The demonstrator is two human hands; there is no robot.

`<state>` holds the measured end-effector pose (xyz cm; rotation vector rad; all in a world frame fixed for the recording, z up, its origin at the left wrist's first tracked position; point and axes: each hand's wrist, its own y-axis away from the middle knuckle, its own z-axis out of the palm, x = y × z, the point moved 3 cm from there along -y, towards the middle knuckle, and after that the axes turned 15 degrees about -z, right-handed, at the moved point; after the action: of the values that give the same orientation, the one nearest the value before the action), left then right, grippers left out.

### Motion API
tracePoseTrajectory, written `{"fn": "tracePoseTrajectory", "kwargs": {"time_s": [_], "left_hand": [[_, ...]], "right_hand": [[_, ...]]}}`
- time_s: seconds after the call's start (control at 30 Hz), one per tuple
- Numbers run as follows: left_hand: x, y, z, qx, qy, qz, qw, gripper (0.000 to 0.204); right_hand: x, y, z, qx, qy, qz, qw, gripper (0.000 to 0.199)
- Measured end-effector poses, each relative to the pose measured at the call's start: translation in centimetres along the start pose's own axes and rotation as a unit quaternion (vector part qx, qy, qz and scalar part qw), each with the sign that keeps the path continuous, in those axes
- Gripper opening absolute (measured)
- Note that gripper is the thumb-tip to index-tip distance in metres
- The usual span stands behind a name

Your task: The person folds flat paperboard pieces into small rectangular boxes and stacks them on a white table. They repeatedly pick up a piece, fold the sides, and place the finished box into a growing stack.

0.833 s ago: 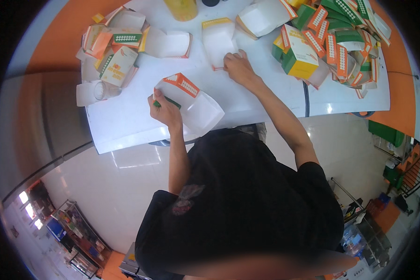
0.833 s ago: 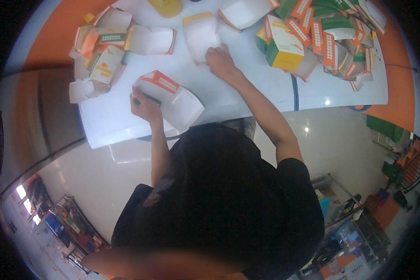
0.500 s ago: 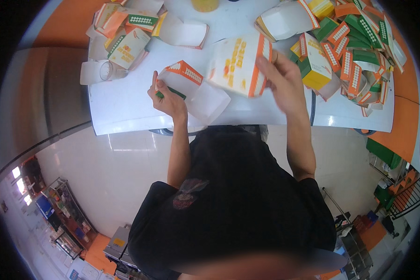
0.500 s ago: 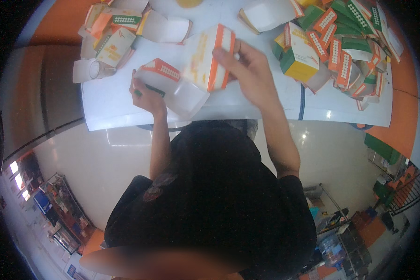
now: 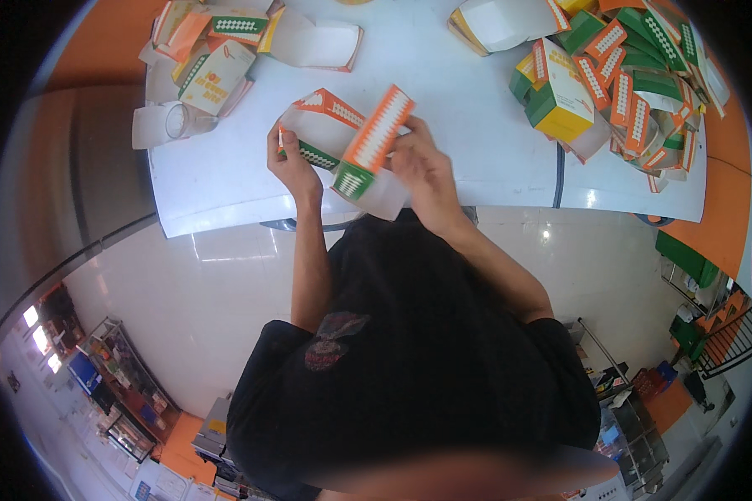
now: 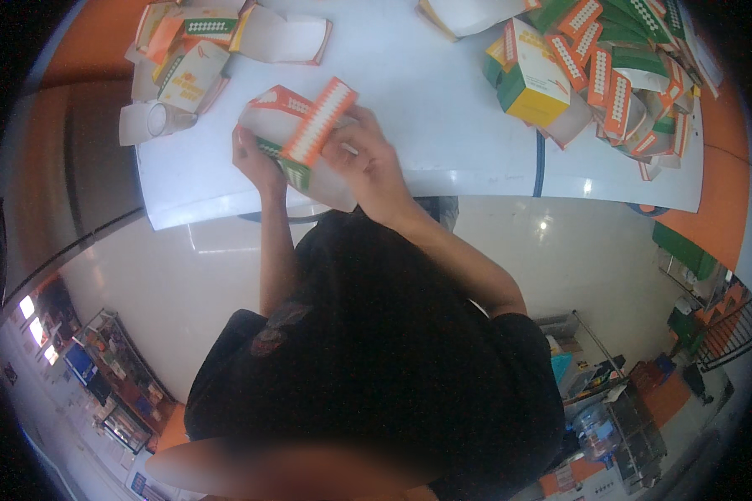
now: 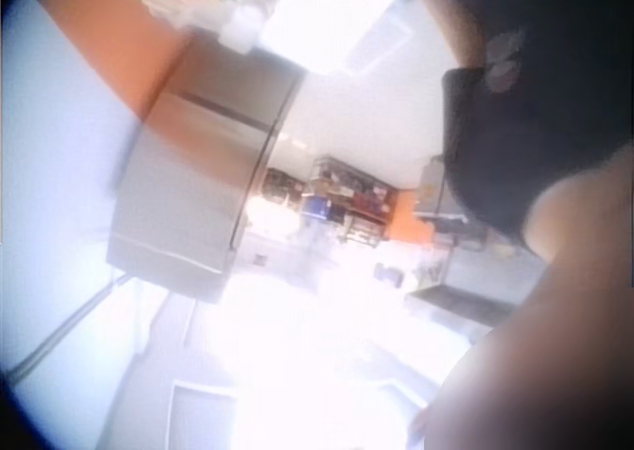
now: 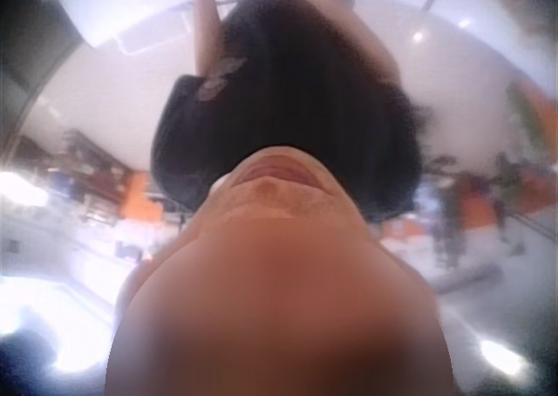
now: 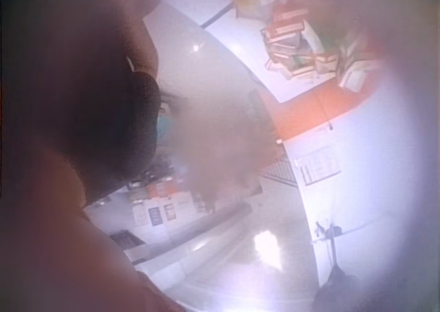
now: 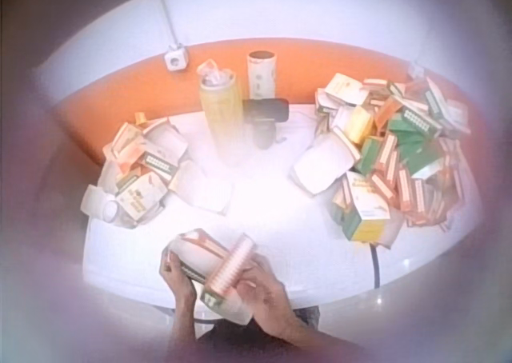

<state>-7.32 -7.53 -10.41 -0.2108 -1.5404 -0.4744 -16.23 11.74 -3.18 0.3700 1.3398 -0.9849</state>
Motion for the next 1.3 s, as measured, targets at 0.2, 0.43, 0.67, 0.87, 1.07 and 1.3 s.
{"fn": "tracePoseTrajectory", "kwargs": {"time_s": [0.2,0.43,0.67,0.87,1.07,1.3], "left_hand": [[-1.4,-0.3,0.2,-0.024,0.009,-0.049,0.998,0.047],[-1.0,-0.6,0.7,0.008,0.001,-0.053,0.999,0.039],[-0.2,-0.3,1.3,0.033,-0.039,-0.071,0.996,0.037],[-0.1,-0.2,1.8,0.034,-0.034,-0.037,0.998,0.036],[-0.8,0.0,2.1,-0.008,-0.054,-0.029,0.998,0.039],[1.1,0.5,1.6,-0.245,-0.004,0.119,0.962,0.097]], "right_hand": [[2.3,3.5,1.0,-0.426,0.375,-0.127,0.813,0.046],[1.5,5.3,1.0,-0.449,0.438,-0.216,0.748,0.059],[0.2,3.7,0.0,-0.424,0.498,-0.249,0.714,0.062],[6.6,5.6,0.0,-0.539,0.562,-0.153,0.608,0.069],[8.0,6.6,0.8,-0.496,0.540,-0.034,0.679,0.080],[8.7,5.0,0.2,-0.511,0.487,0.042,0.707,0.085]]}}
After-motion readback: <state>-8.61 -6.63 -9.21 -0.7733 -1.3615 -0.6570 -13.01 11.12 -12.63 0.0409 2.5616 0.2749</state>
